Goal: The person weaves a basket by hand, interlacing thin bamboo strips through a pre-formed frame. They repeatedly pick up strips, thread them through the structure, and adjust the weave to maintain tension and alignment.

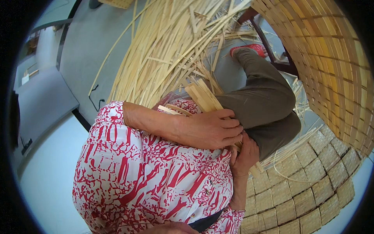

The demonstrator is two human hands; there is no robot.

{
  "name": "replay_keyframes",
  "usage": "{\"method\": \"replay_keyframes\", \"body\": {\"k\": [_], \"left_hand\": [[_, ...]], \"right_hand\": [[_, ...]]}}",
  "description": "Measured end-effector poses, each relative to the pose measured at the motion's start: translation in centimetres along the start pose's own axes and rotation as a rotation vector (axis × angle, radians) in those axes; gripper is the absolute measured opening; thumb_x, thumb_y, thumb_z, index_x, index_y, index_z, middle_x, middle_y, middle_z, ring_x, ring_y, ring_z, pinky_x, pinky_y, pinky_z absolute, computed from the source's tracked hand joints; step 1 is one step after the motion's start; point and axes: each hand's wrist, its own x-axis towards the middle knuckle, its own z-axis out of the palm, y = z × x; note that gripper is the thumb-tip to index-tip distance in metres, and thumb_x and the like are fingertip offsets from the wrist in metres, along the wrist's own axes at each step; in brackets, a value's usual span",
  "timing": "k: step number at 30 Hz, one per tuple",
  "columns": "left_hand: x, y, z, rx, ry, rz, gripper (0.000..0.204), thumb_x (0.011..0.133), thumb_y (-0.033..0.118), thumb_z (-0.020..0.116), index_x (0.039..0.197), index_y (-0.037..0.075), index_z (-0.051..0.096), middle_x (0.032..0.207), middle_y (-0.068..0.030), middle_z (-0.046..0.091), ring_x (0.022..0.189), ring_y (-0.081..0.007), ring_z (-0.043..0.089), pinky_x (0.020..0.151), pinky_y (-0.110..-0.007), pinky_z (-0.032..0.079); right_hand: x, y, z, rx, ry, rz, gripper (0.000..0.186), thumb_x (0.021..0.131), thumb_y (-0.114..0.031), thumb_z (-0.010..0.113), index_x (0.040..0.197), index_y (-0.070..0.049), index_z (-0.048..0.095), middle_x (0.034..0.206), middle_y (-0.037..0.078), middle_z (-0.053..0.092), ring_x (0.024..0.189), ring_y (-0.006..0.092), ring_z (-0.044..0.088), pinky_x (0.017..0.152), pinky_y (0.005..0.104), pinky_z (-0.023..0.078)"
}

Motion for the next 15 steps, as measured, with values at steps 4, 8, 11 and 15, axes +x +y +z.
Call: {"method": "replay_keyframes", "body": {"k": [4,8,11,15], "left_hand": [[2.5,2.0,-1.6,-0.014,0.005,-0.030,0.040,0.077,0.018,0.060,0.113,0.001,0.063,0.114,-0.0105,0.063,0.115,-0.0239,0.056,0.098,-0.040,0.042],[2.1,2.8,-1.9,0.025,-0.022,-0.064,0.044,0.077,0.016,0.061,0.120,0.003,0.062,0.121,-0.0116,0.062,0.120,-0.0255,0.054,0.099,-0.043,0.042],[2.8,2.6,-3.0,0.035,-0.074,-0.072,0.047,0.078,0.016,0.062,0.125,0.006,0.062,0.127,-0.0106,0.061,0.122,-0.0267,0.053,0.099,-0.044,0.041],[3.2,1.8,-2.8,0.069,-0.137,-0.046,0.046,0.082,0.017,0.063,0.127,0.008,0.062,0.127,-0.0078,0.062,0.121,-0.0277,0.053,0.098,-0.044,0.042]], "right_hand": [[-0.4,1.6,-2.6,0.020,0.043,-0.008,0.042,0.097,-0.035,0.055,0.123,-0.003,0.061,0.095,0.014,0.066,0.079,0.0341,0.062,0.070,0.0424,0.048],[-0.1,0.6,-2.1,0.000,0.065,0.024,0.034,0.086,-0.024,0.069,0.114,-0.006,0.063,0.094,0.011,0.068,0.082,0.0309,0.065,0.071,0.0423,0.051],[0.0,1.1,-2.0,0.062,0.158,-0.005,0.031,0.084,-0.023,0.071,0.109,-0.006,0.063,0.097,0.010,0.068,0.080,0.0290,0.065,0.070,0.0405,0.051],[0.0,1.2,-1.8,0.062,0.260,-0.012,0.023,0.084,-0.020,0.071,0.101,-0.008,0.062,0.092,0.008,0.067,0.079,0.0257,0.064,0.069,0.0368,0.052]]}}
